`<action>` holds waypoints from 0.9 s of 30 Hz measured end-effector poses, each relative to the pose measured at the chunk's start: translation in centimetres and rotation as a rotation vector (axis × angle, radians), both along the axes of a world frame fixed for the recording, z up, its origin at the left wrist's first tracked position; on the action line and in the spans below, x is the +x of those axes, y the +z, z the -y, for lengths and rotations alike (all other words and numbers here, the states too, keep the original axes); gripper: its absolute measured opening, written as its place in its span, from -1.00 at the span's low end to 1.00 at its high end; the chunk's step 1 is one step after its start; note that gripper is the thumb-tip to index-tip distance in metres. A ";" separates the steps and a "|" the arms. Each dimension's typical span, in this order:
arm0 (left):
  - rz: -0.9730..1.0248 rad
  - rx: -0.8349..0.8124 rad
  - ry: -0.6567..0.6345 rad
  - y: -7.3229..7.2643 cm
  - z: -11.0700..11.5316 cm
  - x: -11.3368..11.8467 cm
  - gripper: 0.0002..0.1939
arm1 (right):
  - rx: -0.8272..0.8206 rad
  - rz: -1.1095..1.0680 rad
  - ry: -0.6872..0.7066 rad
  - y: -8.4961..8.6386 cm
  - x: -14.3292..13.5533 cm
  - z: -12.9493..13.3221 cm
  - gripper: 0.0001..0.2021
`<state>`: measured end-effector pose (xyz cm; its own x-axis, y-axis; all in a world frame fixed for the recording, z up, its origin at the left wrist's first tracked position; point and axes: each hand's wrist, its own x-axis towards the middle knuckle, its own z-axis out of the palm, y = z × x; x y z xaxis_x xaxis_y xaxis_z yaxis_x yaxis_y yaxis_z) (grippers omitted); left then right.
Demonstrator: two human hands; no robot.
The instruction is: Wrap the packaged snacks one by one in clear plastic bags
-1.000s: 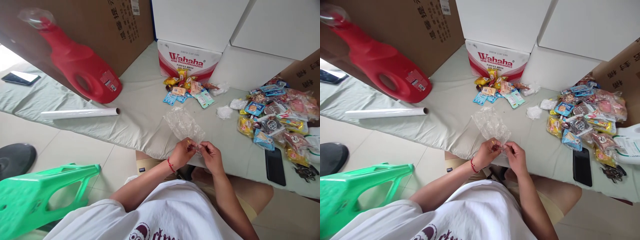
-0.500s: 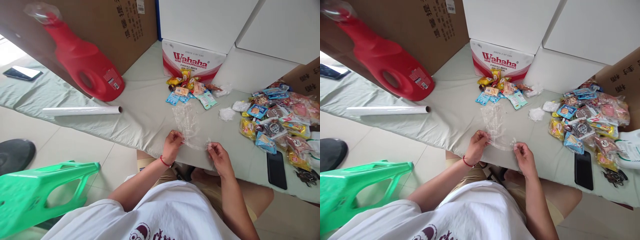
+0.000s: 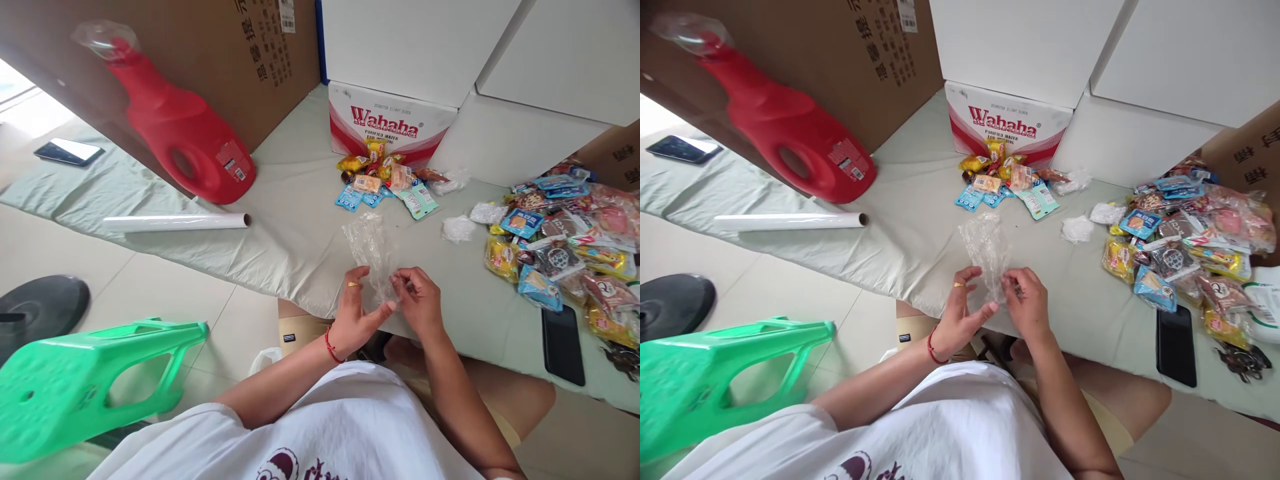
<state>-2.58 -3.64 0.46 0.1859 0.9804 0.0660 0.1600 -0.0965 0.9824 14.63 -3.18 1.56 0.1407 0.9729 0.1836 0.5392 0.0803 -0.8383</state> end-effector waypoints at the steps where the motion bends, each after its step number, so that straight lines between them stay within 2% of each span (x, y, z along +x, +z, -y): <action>1: -0.046 0.028 0.032 0.3 -0.2 0.3 -0.21 | 0.024 0.017 0.038 0.2 -0.4 0.1 -0.83; 3: -0.082 0.033 0.060 0.6 -0.7 0.9 -0.11 | 0.045 0.026 0.079 0.4 -0.8 0.4 -0.85; 4: -0.063 0.005 0.054 0.6 -1.1 1.3 -0.14 | 0.049 0.020 0.084 0.4 -0.8 0.4 -0.85; 9: 0.220 -0.241 -0.081 0.0 -2.7 2.2 -0.69 | 0.039 -0.056 0.056 -0.2 0.4 0.3 -0.83; 11: 0.284 -0.281 -0.007 -0.2 -3.6 1.8 -0.74 | 0.009 -0.102 -0.038 -0.7 1.3 0.3 -0.78; 15: 0.386 -0.311 0.277 -0.8 -5.3 -0.6 -0.75 | -0.090 -0.183 -0.298 -1.9 3.5 1.1 -0.67; 18: 0.459 -0.381 0.405 -1.2 -5.9 -3.1 -0.72 | -0.161 -0.133 -0.386 -2.8 5.1 2.4 -0.63; 20: 0.446 -0.408 0.405 -1.3 -5.7 -4.3 -0.70 | -0.207 -0.017 -0.347 -3.0 5.9 3.4 -0.65; 22: 0.383 -0.401 0.364 -1.1 -5.1 -4.7 -0.71 | -0.232 0.098 -0.246 -2.7 6.3 4.2 -0.63; 25: 0.290 -0.354 0.273 -0.6 -4.0 -4.2 -0.78 | -0.199 0.228 -0.089 -1.4 6.2 4.4 -0.48; 27: 0.265 -0.324 0.192 -0.5 -3.4 -3.5 -0.83 | -0.177 0.304 -0.016 -0.5 5.7 3.7 -0.48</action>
